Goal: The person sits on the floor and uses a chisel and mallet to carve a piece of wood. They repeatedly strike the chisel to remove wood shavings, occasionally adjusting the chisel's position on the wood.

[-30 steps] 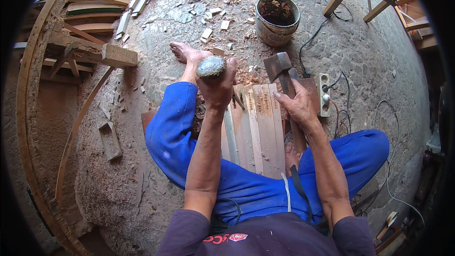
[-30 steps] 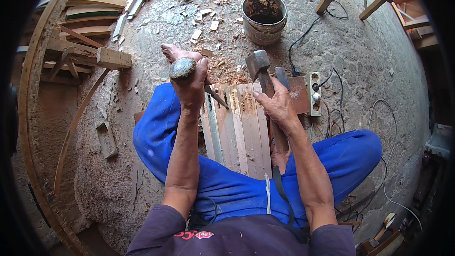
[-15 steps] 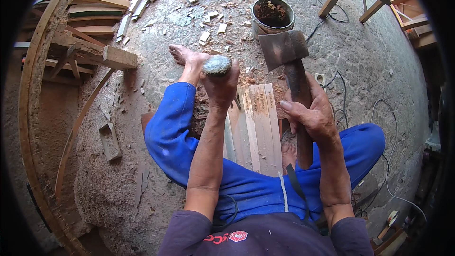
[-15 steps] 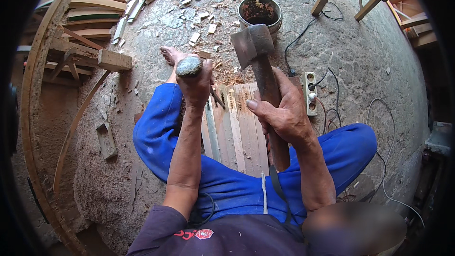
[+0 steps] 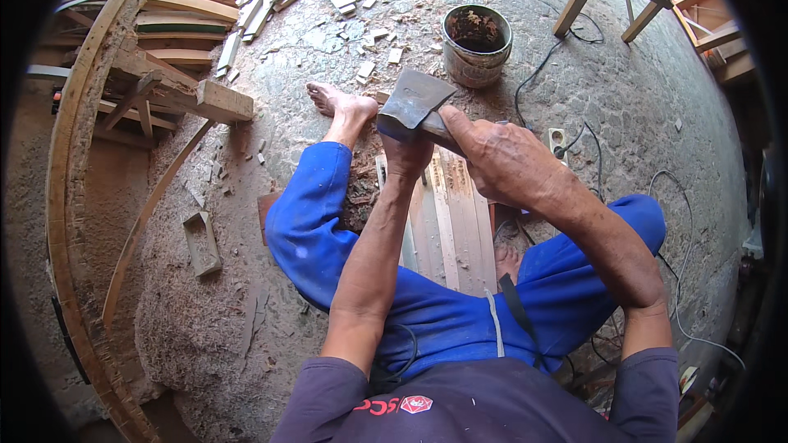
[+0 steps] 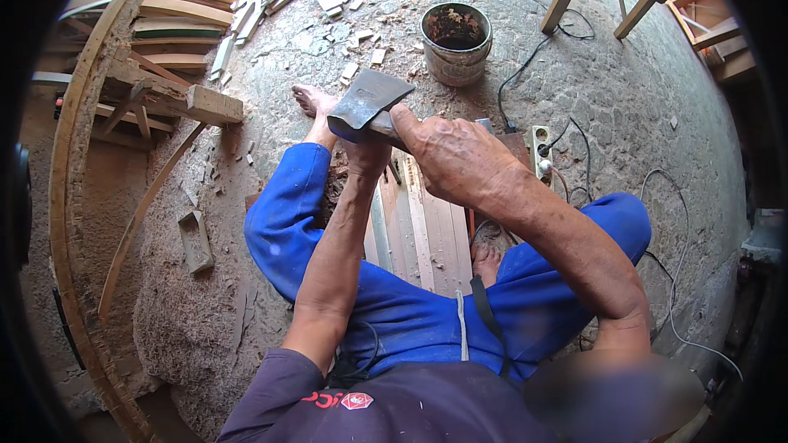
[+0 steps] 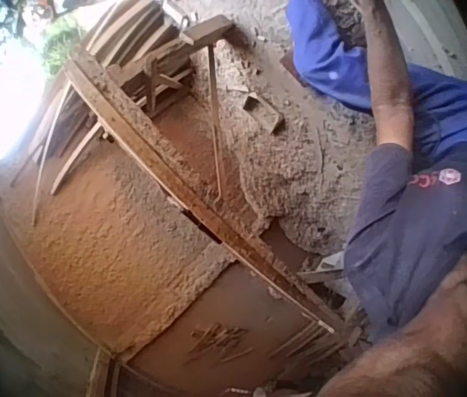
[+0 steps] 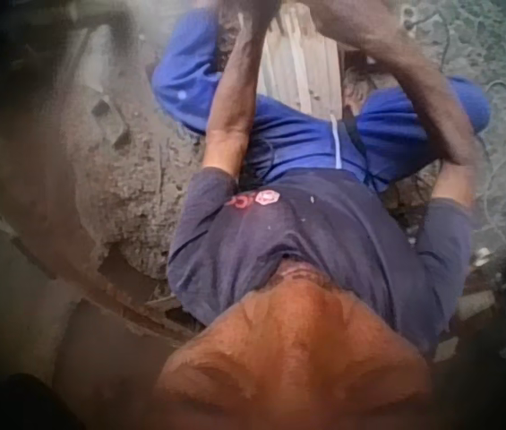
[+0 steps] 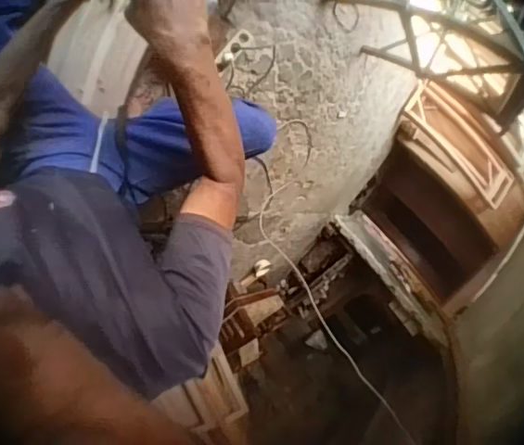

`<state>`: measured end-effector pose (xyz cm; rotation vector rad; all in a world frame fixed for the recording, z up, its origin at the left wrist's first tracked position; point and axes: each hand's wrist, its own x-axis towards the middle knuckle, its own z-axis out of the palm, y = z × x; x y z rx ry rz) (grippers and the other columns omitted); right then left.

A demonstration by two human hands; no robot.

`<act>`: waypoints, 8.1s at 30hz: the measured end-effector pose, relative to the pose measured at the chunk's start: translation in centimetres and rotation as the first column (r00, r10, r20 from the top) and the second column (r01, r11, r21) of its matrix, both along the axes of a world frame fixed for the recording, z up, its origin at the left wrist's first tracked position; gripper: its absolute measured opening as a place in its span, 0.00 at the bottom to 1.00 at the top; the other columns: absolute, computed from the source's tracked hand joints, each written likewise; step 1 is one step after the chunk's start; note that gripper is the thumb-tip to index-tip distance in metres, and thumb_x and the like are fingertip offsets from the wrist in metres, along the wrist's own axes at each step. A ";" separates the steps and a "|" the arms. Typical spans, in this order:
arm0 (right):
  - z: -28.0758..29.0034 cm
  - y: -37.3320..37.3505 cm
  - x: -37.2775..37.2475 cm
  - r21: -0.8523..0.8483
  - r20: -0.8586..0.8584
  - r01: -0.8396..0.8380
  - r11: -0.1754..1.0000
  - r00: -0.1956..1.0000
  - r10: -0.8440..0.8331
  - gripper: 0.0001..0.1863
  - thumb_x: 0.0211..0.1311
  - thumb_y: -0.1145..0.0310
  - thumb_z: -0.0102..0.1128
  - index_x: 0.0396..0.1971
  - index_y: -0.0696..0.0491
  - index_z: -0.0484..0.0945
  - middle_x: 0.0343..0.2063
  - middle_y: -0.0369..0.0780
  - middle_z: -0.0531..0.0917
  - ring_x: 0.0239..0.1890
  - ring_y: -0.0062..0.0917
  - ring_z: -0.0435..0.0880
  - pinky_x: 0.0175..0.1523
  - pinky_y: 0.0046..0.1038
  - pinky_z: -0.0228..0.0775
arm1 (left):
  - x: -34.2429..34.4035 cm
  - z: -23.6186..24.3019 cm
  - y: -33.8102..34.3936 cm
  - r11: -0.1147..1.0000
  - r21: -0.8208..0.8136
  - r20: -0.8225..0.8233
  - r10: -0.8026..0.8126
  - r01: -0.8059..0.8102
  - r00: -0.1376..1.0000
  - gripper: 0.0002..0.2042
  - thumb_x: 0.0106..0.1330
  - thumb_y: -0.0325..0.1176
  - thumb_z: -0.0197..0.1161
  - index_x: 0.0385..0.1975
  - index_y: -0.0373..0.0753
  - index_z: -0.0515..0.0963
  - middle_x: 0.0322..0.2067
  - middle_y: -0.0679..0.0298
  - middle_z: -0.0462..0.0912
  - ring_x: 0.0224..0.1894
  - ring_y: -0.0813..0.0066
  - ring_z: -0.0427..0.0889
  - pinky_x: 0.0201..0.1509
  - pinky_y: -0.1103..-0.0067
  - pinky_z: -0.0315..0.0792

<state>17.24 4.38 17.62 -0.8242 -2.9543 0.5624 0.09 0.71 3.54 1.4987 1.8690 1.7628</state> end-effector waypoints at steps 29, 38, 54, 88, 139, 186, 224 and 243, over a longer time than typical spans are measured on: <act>-3.8 -2.0 2.4 -0.148 0.009 0.130 0.980 0.991 -0.130 0.24 0.57 0.78 0.56 0.54 0.55 0.63 0.34 0.58 0.84 0.39 0.55 0.86 0.44 0.52 0.77 | 2.4 -0.8 -2.9 0.985 0.059 0.454 -0.173 0.164 0.874 0.13 0.58 0.26 0.75 0.43 0.35 0.84 0.38 0.64 0.87 0.41 0.77 0.84 0.46 0.75 0.78; -4.6 -4.0 6.3 -0.488 -0.445 0.220 0.845 0.770 -0.457 0.31 0.64 0.72 0.64 0.67 0.55 0.67 0.41 0.49 0.86 0.45 0.39 0.88 0.52 0.37 0.76 | 0.2 -2.7 1.6 0.971 -0.149 0.472 -0.096 0.186 0.877 0.12 0.61 0.34 0.76 0.23 0.37 0.78 0.22 0.72 0.80 0.22 0.82 0.74 0.26 0.77 0.69; -6.5 -4.3 7.2 -0.726 -0.246 0.288 0.624 0.739 -0.627 0.36 0.61 0.71 0.66 0.69 0.58 0.65 0.42 0.41 0.82 0.42 0.22 0.81 0.50 0.28 0.75 | 0.7 9.2 -4.5 0.998 0.061 0.125 0.019 -0.026 0.992 0.14 0.60 0.36 0.76 0.32 0.37 0.76 0.25 0.63 0.79 0.30 0.65 0.79 0.42 0.67 0.75; -0.8 1.0 -0.3 -0.020 -0.459 0.028 0.999 0.888 -0.034 0.34 0.59 0.75 0.66 0.66 0.50 0.67 0.48 0.54 0.84 0.48 0.46 0.87 0.48 0.41 0.83 | -7.4 -10.7 7.2 0.947 0.076 0.624 -0.290 0.313 0.726 0.09 0.67 0.36 0.66 0.40 0.38 0.81 0.35 0.66 0.84 0.36 0.74 0.82 0.41 0.74 0.77; -13.2 0.6 5.6 -0.712 0.014 0.329 0.620 0.889 -0.457 0.31 0.56 0.61 0.71 0.59 0.56 0.75 0.43 0.45 0.86 0.47 0.30 0.85 0.55 0.35 0.74 | -11.7 7.0 8.0 0.978 0.182 0.493 0.002 -0.105 0.870 0.07 0.62 0.25 0.73 0.35 0.34 0.81 0.22 0.65 0.78 0.20 0.77 0.75 0.23 0.78 0.71; -15.6 -4.4 4.0 -0.766 0.115 0.580 0.278 0.550 -0.827 0.26 0.63 0.59 0.65 0.53 0.60 0.70 0.26 0.42 0.80 0.19 0.25 0.80 0.25 0.31 0.75 | -1.4 16.8 6.9 0.906 0.422 0.500 -0.193 -0.042 0.844 0.09 0.58 0.25 0.77 0.33 0.33 0.82 0.22 0.61 0.83 0.16 0.78 0.74 0.19 0.82 0.64; -17.0 -3.8 7.2 -0.991 0.131 0.092 -0.093 0.661 -0.739 0.31 0.59 0.69 0.68 0.61 0.54 0.65 0.25 0.32 0.72 0.15 0.17 0.74 0.17 0.27 0.72 | 4.1 2.4 -2.1 0.995 0.032 0.345 -0.095 0.089 0.934 0.10 0.64 0.25 0.73 0.31 0.38 0.74 0.19 0.71 0.78 0.19 0.84 0.75 0.23 0.83 0.71; -16.4 -4.4 6.4 -0.991 0.124 0.117 -0.061 0.656 -0.744 0.32 0.59 0.67 0.69 0.61 0.55 0.65 0.24 0.32 0.72 0.15 0.17 0.74 0.17 0.26 0.71 | 3.5 2.8 -1.3 0.990 -0.109 0.129 -0.074 0.088 0.989 0.10 0.61 0.32 0.74 0.24 0.35 0.79 0.20 0.64 0.83 0.22 0.74 0.80 0.31 0.73 0.74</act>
